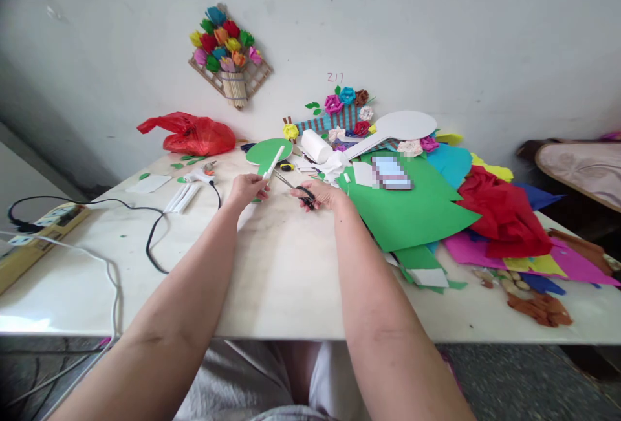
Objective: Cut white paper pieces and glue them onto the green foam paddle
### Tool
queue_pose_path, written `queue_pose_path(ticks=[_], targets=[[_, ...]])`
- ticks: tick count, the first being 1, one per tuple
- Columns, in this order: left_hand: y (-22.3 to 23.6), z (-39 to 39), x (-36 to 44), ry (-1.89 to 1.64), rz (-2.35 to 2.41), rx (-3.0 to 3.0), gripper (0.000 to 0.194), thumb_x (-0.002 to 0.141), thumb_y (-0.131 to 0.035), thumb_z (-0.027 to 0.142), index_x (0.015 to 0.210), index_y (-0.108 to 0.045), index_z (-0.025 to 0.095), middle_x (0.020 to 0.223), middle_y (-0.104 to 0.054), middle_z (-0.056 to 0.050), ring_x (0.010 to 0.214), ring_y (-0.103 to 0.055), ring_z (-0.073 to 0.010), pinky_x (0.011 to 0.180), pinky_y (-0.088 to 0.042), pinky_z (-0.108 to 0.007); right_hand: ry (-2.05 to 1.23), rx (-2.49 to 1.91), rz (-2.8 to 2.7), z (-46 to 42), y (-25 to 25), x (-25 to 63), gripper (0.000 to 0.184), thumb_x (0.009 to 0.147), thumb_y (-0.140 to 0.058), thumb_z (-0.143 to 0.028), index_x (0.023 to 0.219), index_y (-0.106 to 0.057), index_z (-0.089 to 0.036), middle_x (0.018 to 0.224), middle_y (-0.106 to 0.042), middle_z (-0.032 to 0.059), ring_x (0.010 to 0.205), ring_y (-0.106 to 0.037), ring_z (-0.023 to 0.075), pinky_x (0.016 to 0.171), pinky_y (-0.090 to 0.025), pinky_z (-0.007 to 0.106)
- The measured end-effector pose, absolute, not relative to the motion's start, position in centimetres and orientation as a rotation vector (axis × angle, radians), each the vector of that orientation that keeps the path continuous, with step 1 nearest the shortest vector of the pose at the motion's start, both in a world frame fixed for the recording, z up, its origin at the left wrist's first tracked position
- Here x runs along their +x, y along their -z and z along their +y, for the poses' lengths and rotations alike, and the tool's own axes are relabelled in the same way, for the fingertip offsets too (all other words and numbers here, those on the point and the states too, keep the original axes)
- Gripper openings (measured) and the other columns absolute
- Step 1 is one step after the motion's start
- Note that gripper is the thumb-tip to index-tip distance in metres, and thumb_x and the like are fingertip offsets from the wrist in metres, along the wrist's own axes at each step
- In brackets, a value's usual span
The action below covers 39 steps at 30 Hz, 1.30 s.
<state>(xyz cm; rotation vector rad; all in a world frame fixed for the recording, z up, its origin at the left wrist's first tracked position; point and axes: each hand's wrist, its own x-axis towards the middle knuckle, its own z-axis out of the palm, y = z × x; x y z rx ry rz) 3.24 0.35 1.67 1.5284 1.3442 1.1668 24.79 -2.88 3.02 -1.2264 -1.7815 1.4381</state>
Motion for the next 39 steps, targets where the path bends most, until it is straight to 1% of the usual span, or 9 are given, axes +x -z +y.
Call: queue_pose_path(ticks=[5, 12, 17, 24, 31, 39], targets=[[-2.5, -0.7, 3.8, -1.029, 1.323, 1.562, 0.013, 0.072, -0.061, 0.019, 0.06, -0.06, 0.013, 0.058, -0.064, -0.003, 0.045, -0.058, -0.0113, 0.049, -0.047, -0.022, -1.383, -1.219, -1.802, -3.0, -2.6, 24.3, 0.037, 0.072, -0.066, -0.048, 0.073, -0.051, -0.014, 0.057, -0.061, 0.0007, 0.038, -0.054, 0.0086, 0.027, -0.026, 0.016], [-3.2, -1.4, 4.6, -0.923, 1.361, 1.651, 0.02, 0.074, -0.056, 0.015, 0.053, -0.057, 0.014, 0.054, -0.063, -0.003, 0.043, -0.057, -0.0113, 0.045, -0.044, -0.02, -1.398, -1.291, -1.728, -3.6, -3.2, 23.5, 0.043, 0.07, -0.065, -0.055, 0.077, -0.052, -0.014, 0.051, -0.059, 0.0012, 0.035, -0.053, 0.0105, 0.026, -0.022, 0.016], [-3.0, -1.1, 4.8, -0.883, 1.399, 1.707, 0.019, 0.071, -0.057, 0.015, 0.052, -0.057, 0.015, 0.055, -0.063, -0.003, 0.043, -0.057, -0.0117, 0.045, -0.043, -0.02, -1.417, -1.343, -1.687, -4.0, -3.7, 23.0, 0.043, 0.069, -0.065, -0.055, 0.077, -0.053, -0.014, 0.047, -0.057, 0.001, 0.035, -0.053, 0.0118, 0.026, -0.02, 0.016], [-2.7, -0.9, 4.8, -0.865, 1.413, 1.812, 0.019, 0.071, -0.057, 0.017, 0.051, -0.055, 0.016, 0.054, -0.062, -0.003, 0.043, -0.057, -0.0124, 0.042, -0.041, -0.02, -1.379, -1.419, -1.691, -4.3, -4.1, 22.6, 0.04, 0.074, -0.063, -0.05, 0.079, -0.056, -0.01, 0.045, -0.057, 0.0027, 0.034, -0.053, 0.0123, 0.026, -0.021, 0.017], [-2.8, -0.9, 5.1, -0.799, 1.436, 1.855, 0.017, 0.071, -0.053, 0.014, 0.055, -0.055, 0.015, 0.056, -0.062, -0.002, 0.044, -0.058, -0.0118, 0.044, -0.042, -0.02, -1.368, -1.447, -1.715, -4.4, -4.3, 22.5, 0.043, 0.077, -0.06, -0.052, 0.082, -0.056, -0.009, 0.044, -0.055, 0.0009, 0.034, -0.052, 0.0104, 0.025, -0.023, 0.015], [-2.9, -1.0, 5.0, -0.81, 1.42, 1.846, 0.017, 0.072, -0.053, 0.014, 0.055, -0.055, 0.015, 0.054, -0.061, -0.002, 0.043, -0.058, -0.0122, 0.042, -0.041, -0.019, -1.363, -1.454, -1.74, -4.6, -4.6, 22.4, 0.04, 0.08, -0.058, -0.05, 0.082, -0.054, -0.01, 0.045, -0.055, -0.0001, 0.033, -0.051, 0.0089, 0.026, -0.024, 0.014]])
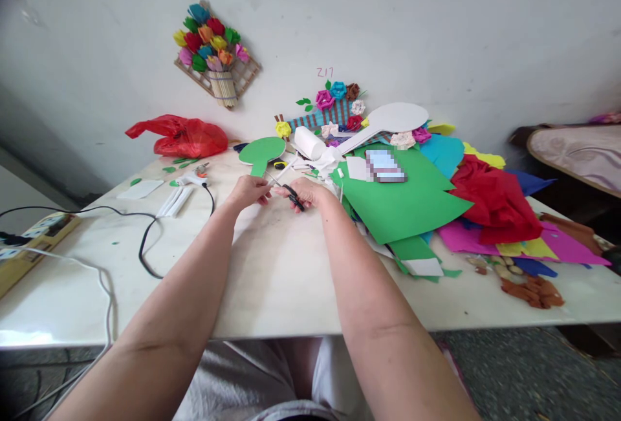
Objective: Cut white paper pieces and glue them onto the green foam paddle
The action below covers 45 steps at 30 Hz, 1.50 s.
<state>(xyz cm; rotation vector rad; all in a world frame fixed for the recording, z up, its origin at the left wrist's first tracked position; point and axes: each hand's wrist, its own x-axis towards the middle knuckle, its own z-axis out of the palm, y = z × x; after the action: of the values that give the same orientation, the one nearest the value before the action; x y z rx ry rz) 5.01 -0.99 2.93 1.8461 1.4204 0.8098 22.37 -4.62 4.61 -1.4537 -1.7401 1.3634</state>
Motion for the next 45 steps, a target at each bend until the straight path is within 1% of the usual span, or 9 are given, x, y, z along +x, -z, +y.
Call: queue_pose_path(ticks=[5, 9, 17, 27, 34, 38, 41, 43, 45], targets=[[-2.7, -0.7, 5.0, -0.832, 1.399, 1.829, 0.017, 0.071, -0.055, 0.014, 0.053, -0.055, 0.015, 0.053, -0.061, -0.003, 0.042, -0.058, -0.0136, 0.041, -0.041, -0.02, -1.357, -1.456, -1.753, -4.5, -4.5, 22.4, 0.041, 0.078, -0.058, -0.052, 0.081, -0.053, -0.011, 0.045, -0.055, -0.0004, 0.034, -0.051, 0.0085, 0.026, -0.024, 0.014], [-2.5, -0.5, 4.9, -0.845, 1.385, 1.81, 0.016, 0.069, -0.057, 0.015, 0.053, -0.057, 0.015, 0.053, -0.061, -0.004, 0.041, -0.057, -0.0141, 0.042, -0.042, -0.021, -1.343, -1.432, -1.757, -4.2, -4.1, 22.5, 0.043, 0.074, -0.061, -0.056, 0.075, -0.051, -0.013, 0.044, -0.054, -0.0018, 0.033, -0.05, 0.0076, 0.026, -0.024, 0.014], [-2.3, -0.3, 4.6, -0.843, 1.347, 1.741, 0.017, 0.07, -0.058, 0.016, 0.053, -0.057, 0.015, 0.052, -0.061, -0.004, 0.042, -0.058, -0.0147, 0.043, -0.045, -0.023, -1.298, -1.409, -1.776, -4.1, -4.0, 22.5, 0.048, 0.068, -0.064, -0.059, 0.063, -0.045, -0.015, 0.041, -0.05, -0.0041, 0.028, -0.042, 0.0044, 0.025, -0.023, 0.015], [-2.6, -0.7, 4.4, -0.804, 1.269, 1.625, 0.016, 0.07, -0.06, 0.015, 0.054, -0.059, 0.013, 0.053, -0.062, -0.004, 0.044, -0.057, -0.0127, 0.049, -0.048, -0.024, -1.36, -1.371, -1.756, -3.2, -3.1, 22.5, 0.046, 0.065, -0.069, -0.054, 0.059, -0.044, -0.016, 0.039, -0.045, -0.0065, 0.026, -0.034, 0.0026, 0.026, -0.024, 0.015], [-2.5, -0.8, 4.2, -0.803, 1.24, 1.528, 0.015, 0.071, -0.062, 0.016, 0.057, -0.059, 0.012, 0.054, -0.063, -0.004, 0.045, -0.058, -0.0119, 0.051, -0.05, -0.023, -1.358, -1.409, -1.707, -4.0, -3.9, 22.1, 0.043, 0.068, -0.07, -0.047, 0.057, -0.045, -0.015, 0.034, -0.04, -0.0078, 0.026, -0.029, 0.0008, 0.027, -0.021, 0.014], [-2.5, -1.0, 4.1, -0.848, 1.204, 1.458, 0.011, 0.069, -0.066, 0.017, 0.061, -0.061, 0.011, 0.056, -0.065, -0.005, 0.046, -0.059, -0.0117, 0.052, -0.05, -0.022, -1.319, -1.43, -1.676, -4.0, -3.9, 22.2, 0.04, 0.065, -0.073, -0.046, 0.062, -0.049, -0.014, 0.037, -0.047, -0.005, 0.028, -0.037, 0.0034, 0.028, -0.026, 0.014], [-2.4, -1.0, 4.0, -0.901, 1.153, 1.409, 0.011, 0.068, -0.068, 0.019, 0.063, -0.062, 0.011, 0.06, -0.066, -0.007, 0.048, -0.06, -0.0124, 0.054, -0.051, -0.023, -1.196, -1.464, -1.667, -3.6, -3.7, 22.5, 0.039, 0.066, -0.071, -0.049, 0.067, -0.054, -0.014, 0.044, -0.053, -0.0009, 0.034, -0.046, 0.0068, 0.032, -0.033, 0.016], [-2.2, -0.9, 3.8, -0.922, 1.103, 1.379, 0.013, 0.068, -0.069, 0.021, 0.065, -0.062, 0.01, 0.064, -0.067, -0.009, 0.049, -0.06, -0.0127, 0.055, -0.051, -0.024, -1.009, -1.579, -1.711, -3.4, -3.6, 22.6, 0.039, 0.068, -0.067, -0.052, 0.069, -0.058, -0.014, 0.05, -0.058, 0.0027, 0.042, -0.054, 0.0113, 0.039, -0.041, 0.02], [-2.2, -0.8, 3.6, -0.961, 1.059, 1.348, 0.014, 0.068, -0.069, 0.022, 0.069, -0.063, 0.009, 0.068, -0.068, -0.01, 0.05, -0.061, -0.0125, 0.054, -0.051, -0.024, -0.687, -1.786, -1.785, -3.1, -3.6, 22.6, 0.04, 0.067, -0.066, -0.054, 0.071, -0.063, -0.015, 0.06, -0.063, 0.0075, 0.06, -0.063, 0.0183, 0.053, -0.049, 0.025]])
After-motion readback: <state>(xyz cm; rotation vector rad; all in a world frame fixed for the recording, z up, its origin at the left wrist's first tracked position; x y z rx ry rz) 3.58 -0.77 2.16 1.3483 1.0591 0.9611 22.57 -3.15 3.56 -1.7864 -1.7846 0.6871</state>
